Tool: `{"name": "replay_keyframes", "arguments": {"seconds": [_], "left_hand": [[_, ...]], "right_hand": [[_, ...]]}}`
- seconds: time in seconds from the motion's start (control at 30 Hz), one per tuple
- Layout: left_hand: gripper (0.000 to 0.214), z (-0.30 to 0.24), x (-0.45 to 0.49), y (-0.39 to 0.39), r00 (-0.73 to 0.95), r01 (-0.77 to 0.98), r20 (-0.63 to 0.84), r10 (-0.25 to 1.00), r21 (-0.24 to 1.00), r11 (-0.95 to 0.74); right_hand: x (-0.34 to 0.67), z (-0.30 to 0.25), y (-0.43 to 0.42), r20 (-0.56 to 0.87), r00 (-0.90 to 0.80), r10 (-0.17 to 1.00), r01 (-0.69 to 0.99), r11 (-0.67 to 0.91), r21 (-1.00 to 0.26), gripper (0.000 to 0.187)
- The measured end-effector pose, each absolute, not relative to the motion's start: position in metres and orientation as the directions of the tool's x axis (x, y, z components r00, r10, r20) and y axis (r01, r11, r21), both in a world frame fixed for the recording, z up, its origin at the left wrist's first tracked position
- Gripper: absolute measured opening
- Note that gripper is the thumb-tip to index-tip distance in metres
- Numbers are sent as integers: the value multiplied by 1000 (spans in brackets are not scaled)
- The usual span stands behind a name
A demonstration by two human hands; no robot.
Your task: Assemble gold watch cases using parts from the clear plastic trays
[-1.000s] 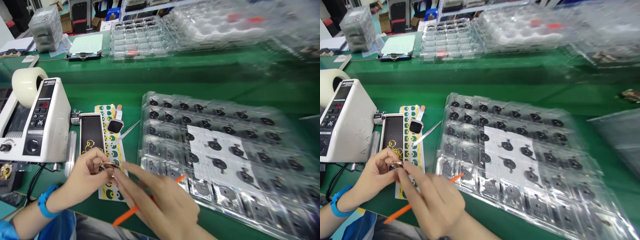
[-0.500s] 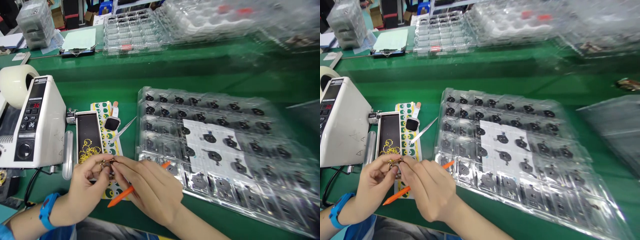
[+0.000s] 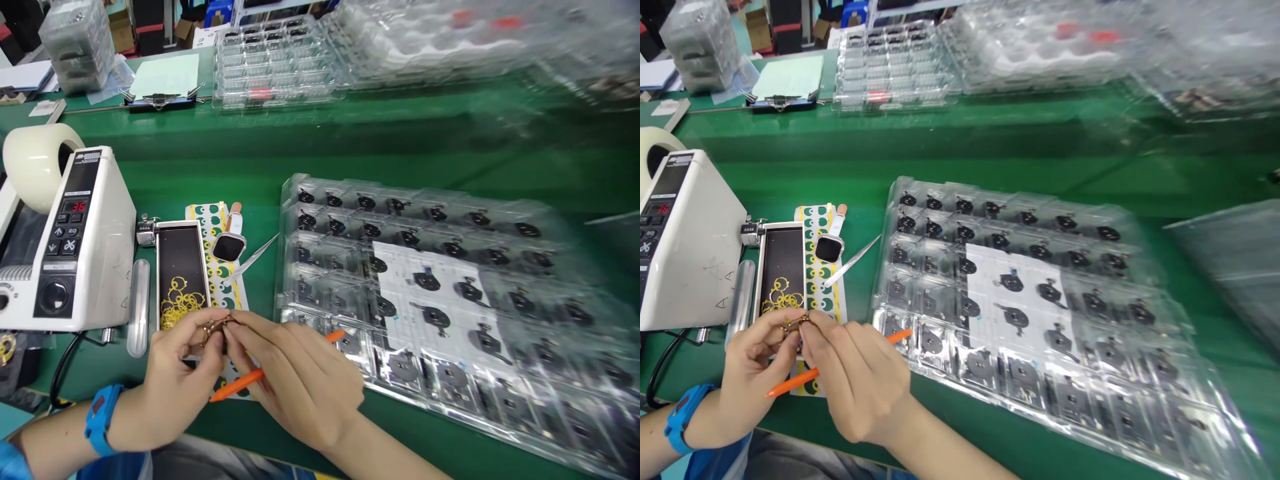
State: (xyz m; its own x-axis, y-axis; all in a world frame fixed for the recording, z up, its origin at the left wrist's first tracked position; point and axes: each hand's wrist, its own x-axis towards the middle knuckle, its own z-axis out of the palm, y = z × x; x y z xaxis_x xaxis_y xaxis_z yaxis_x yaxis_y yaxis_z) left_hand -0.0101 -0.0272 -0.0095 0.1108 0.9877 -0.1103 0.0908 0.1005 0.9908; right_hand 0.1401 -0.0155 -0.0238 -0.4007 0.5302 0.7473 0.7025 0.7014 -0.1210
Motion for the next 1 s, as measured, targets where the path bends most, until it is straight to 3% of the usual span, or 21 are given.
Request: {"name": "replay_keyframes", "arguments": {"seconds": [0.13, 0.4, 0.53, 0.63, 0.7, 0.8, 0.93, 1.0], "left_hand": [[18, -8, -9, -24, 108, -28, -214, 971, 976, 218], [25, -6, -13, -11, 155, -256, -410, 899, 862, 438], [23, -4, -16, -9, 216, -251, -375, 902, 871, 422], [21, -2, -17, -10, 274, -238, -356, 893, 875, 422], [19, 0, -17, -11, 284, -227, -366, 886, 872, 433], [21, 0, -17, -10, 214, -219, -380, 900, 879, 423], [29, -2, -15, -9, 199, -258, -406, 892, 856, 448], [30, -4, -14, -10, 222, -282, -390, 894, 852, 442]], "right_hand": [[137, -25, -15, 740, -322, 590, 705, 672, -229, 7], [154, -7, -14, 556, -166, 814, 468, 562, -682, 9], [159, 1, -10, 402, -312, 861, 409, 503, -761, 16], [157, -2, -9, 401, -421, 814, 314, 545, -777, 16], [155, -5, -10, 430, -413, 803, 301, 566, -767, 14], [156, -4, -15, 509, -313, 802, 435, 597, -674, 10], [155, -3, -21, 691, -349, 633, 674, 682, -284, 6], [151, -6, -22, 729, -372, 574, 722, 673, -162, 7]]}}
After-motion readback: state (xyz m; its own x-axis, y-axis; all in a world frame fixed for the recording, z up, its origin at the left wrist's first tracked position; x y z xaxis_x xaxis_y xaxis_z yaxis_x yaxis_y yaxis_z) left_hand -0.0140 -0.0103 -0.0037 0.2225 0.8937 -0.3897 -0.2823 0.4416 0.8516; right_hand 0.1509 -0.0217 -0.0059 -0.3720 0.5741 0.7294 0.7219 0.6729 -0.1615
